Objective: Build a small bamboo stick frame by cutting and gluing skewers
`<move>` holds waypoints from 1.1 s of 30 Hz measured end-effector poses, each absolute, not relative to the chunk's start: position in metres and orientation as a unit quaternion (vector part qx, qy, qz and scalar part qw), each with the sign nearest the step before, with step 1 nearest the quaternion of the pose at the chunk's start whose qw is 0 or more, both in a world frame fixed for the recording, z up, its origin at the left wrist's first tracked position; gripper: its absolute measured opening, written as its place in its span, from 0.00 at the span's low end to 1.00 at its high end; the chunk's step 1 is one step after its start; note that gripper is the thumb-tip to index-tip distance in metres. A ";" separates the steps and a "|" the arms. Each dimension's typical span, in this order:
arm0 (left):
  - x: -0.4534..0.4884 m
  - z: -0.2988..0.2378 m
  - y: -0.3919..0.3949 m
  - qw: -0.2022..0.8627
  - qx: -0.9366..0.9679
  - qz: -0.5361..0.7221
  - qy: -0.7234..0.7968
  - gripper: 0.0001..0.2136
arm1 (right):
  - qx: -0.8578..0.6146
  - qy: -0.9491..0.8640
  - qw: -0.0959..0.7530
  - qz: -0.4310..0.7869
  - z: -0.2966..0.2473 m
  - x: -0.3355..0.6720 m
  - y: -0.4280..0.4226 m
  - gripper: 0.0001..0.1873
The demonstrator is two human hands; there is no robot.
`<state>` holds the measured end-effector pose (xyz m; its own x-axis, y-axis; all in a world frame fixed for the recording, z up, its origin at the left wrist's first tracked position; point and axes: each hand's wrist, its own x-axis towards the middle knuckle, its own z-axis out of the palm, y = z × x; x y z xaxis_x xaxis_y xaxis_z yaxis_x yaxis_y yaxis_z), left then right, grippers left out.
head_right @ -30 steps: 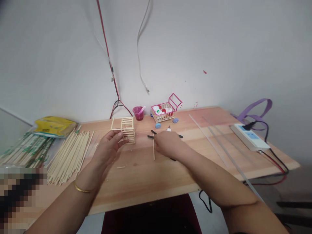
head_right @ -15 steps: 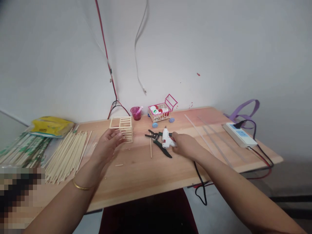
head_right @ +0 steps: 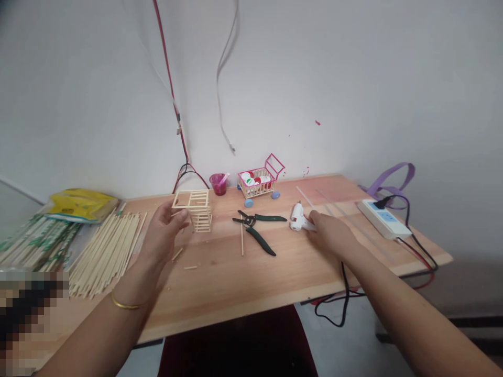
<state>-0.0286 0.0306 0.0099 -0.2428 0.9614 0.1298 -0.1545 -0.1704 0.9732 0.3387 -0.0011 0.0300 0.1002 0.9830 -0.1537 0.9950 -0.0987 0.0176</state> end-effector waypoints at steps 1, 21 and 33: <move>-0.030 0.009 0.032 0.421 0.423 0.649 0.472 0.25 | 0.735 0.673 0.063 -0.051 0.031 0.338 -0.001 0.08; -0.032 0.013 0.027 0.265 0.429 0.712 0.489 0.14 | 0.633 0.767 0.033 -0.100 0.012 0.175 0.003 0.12; -0.017 0.009 0.033 0.554 0.392 0.622 0.390 0.14 | 0.547 0.824 -0.077 -0.124 0.021 0.216 -0.024 0.06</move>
<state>-0.0172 0.0331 0.0093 -0.0784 0.9953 0.0570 -0.3837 -0.0829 0.9197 0.2160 -0.0242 0.0209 -0.3888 0.9213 -0.0093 0.8830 0.3697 -0.2892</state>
